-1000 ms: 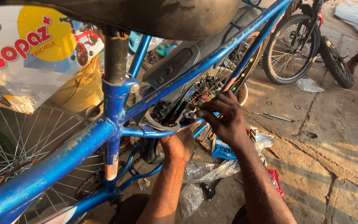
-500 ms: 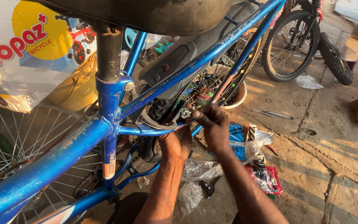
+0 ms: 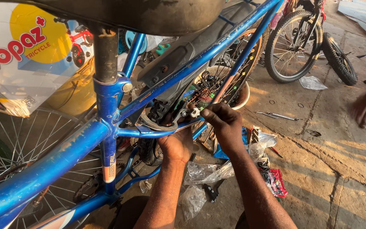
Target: The person repairs a blue bicycle by tightening the rear brake assembly with a wrench and adjusting the brake cable. They then open a package of brake cables, install a new cable, and route it toward the handlebars.
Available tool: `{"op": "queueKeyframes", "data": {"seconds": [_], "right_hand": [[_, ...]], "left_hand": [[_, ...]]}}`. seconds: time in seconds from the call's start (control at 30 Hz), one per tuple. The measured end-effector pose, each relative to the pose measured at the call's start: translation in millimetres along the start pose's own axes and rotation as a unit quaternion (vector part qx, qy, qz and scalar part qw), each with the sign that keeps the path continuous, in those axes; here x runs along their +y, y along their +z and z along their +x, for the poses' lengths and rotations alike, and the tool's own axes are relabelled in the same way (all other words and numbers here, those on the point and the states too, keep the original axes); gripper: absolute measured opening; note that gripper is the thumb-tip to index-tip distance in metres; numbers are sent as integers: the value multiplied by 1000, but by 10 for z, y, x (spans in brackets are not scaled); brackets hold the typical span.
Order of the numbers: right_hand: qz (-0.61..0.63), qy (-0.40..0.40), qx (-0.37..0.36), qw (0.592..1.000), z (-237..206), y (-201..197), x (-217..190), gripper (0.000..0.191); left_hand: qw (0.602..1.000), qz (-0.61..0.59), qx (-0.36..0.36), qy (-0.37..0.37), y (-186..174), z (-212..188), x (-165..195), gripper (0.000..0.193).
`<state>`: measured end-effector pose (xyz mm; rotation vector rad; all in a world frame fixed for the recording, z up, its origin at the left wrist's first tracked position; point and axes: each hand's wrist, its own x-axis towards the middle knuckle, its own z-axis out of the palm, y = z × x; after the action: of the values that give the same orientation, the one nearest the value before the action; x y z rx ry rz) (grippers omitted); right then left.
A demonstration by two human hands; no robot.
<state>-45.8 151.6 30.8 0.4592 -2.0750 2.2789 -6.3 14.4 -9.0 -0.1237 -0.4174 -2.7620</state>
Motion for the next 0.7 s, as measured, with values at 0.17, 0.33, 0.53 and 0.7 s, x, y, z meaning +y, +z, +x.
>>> {"op": "queueKeyframes", "data": {"seconds": [0.17,0.33,0.53,0.7], "right_hand": [[55,-5,-27,998,26,53,66,28],[70,-9,-62,996,101,170,174,17],[103,7,-70,992,157,303,159,13],[130,34,-50,990,133,395,98,19]], "left_hand": [[992,14,105,62,-58,-48,-158,47],[985,62,140,85,-98,-35,-214,36],[983,98,138,76,-115,-33,-195,36],[982,120,130,67,-162,-39,-188,38]]}}
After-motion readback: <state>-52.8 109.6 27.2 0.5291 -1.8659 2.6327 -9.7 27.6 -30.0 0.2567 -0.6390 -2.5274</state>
